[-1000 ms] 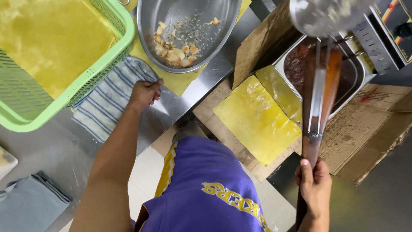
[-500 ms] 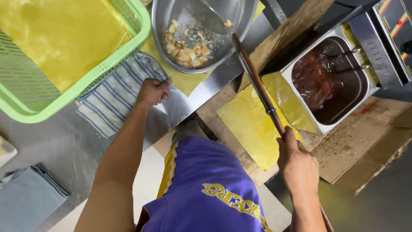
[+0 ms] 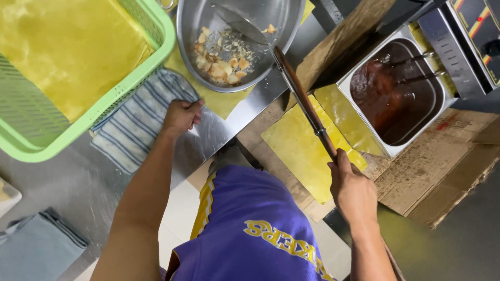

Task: Frying fruit slices in a deep fryer, stirring them with a wooden paddle, and inspecting the progress.

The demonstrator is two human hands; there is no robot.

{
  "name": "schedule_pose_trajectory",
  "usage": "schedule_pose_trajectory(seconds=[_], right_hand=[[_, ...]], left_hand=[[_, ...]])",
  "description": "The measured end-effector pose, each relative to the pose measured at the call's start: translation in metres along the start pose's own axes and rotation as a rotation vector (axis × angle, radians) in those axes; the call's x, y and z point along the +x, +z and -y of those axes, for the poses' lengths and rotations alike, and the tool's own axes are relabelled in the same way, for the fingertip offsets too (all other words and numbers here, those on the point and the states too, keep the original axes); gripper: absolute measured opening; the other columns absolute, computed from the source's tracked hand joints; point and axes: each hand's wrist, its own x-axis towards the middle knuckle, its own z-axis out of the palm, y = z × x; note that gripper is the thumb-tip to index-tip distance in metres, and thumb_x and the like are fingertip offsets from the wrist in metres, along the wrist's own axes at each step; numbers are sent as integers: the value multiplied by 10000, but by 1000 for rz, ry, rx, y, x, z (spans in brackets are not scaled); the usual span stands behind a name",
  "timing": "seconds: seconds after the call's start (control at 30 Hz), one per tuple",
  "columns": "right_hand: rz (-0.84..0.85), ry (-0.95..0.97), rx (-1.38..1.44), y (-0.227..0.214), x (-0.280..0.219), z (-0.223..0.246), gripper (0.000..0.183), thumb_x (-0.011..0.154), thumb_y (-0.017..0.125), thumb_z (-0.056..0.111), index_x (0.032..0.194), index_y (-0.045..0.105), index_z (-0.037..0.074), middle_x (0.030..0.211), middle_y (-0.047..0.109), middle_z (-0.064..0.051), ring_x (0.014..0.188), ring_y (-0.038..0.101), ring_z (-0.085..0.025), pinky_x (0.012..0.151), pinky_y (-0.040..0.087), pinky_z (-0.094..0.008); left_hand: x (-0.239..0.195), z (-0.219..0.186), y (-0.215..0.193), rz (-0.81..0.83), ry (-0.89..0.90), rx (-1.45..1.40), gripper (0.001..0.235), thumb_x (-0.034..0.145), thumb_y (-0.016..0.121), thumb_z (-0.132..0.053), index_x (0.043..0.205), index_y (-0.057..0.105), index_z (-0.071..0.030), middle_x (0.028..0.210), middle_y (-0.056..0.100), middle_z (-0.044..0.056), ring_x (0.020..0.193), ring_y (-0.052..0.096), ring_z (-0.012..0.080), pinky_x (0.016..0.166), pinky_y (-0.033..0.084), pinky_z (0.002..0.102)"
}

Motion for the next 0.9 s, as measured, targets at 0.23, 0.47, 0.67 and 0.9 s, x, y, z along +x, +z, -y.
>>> schedule_pose_trajectory(seconds=[0.23,0.47,0.67,0.9], right_hand=[[71,40,701,51,12,-19,361,1012,599,276,1347,625,142,727,734,-141,587,723,-315,621,582,-434],[157,32,1732,110,2,-63,366,1044,516,158,1392,549,50,517,570,-168,273,508,-187,301,436,-260],[-146,267,1510,80,-15,-154,247,1060,567,181,1247,601,23,763,657,-211,511,637,-256,536,535,-352],[-145,600,343,40,6,-239,334,1053,495,328,1267,583,88,1046,719,-286,822,653,-550,658,503,-638]], left_hand=[[6,14,0,16,19,10,393,944,722,-353,782,726,4,623,675,176,472,636,193,347,483,289],[17,24,-1,-9,-9,79,429,1023,719,-398,811,708,-25,593,619,163,359,501,182,287,429,310],[18,29,-1,-38,-27,108,434,1043,709,-416,814,696,-47,594,605,132,373,489,168,321,422,293],[0,0,3,-63,-140,65,442,1013,748,-453,763,664,-98,590,573,50,408,378,135,392,284,261]])
